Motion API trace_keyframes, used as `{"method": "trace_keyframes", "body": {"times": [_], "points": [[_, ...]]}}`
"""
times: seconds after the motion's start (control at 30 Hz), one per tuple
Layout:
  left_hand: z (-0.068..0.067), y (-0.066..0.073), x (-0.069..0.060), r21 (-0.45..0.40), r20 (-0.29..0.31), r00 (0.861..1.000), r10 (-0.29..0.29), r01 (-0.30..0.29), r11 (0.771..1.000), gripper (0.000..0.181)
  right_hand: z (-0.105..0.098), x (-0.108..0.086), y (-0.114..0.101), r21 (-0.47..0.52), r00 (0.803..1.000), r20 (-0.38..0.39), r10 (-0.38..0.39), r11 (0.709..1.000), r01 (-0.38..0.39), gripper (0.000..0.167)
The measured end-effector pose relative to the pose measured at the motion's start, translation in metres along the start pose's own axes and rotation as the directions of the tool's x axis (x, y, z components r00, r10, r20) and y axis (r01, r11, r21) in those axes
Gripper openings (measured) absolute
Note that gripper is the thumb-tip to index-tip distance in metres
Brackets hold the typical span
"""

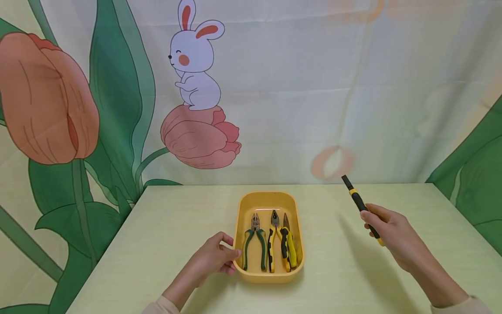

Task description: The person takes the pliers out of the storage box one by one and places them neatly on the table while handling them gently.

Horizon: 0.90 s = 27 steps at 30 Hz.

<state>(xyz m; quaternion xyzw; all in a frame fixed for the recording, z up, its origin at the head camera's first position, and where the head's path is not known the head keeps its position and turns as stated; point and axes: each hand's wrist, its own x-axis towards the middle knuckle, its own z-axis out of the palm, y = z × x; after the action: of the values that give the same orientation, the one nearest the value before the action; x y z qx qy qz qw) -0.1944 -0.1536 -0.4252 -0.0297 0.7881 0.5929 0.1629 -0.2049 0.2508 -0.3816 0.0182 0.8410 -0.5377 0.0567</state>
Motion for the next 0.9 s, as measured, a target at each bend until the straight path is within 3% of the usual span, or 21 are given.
{"method": "trace_keyframes", "body": {"times": [0.23,0.63,0.9], "points": [[0.000,-0.001,0.001,-0.002,-0.005,1.000,0.005,-0.005,1.000,0.033,-0.003,-0.001,0.006,-0.008,1.000,-0.016,-0.006,1.000,0.005,0.066],[0.000,-0.001,0.001,-0.004,0.003,1.000,0.001,-0.001,1.000,0.033,-0.004,0.000,0.013,-0.045,0.998,-0.024,0.054,0.997,-0.055,0.070],[0.000,-0.001,0.001,0.001,-0.001,1.000,0.003,-0.003,1.000,0.033,-0.002,0.000,0.016,-0.058,0.999,-0.025,0.043,0.997,-0.044,0.069]]}}
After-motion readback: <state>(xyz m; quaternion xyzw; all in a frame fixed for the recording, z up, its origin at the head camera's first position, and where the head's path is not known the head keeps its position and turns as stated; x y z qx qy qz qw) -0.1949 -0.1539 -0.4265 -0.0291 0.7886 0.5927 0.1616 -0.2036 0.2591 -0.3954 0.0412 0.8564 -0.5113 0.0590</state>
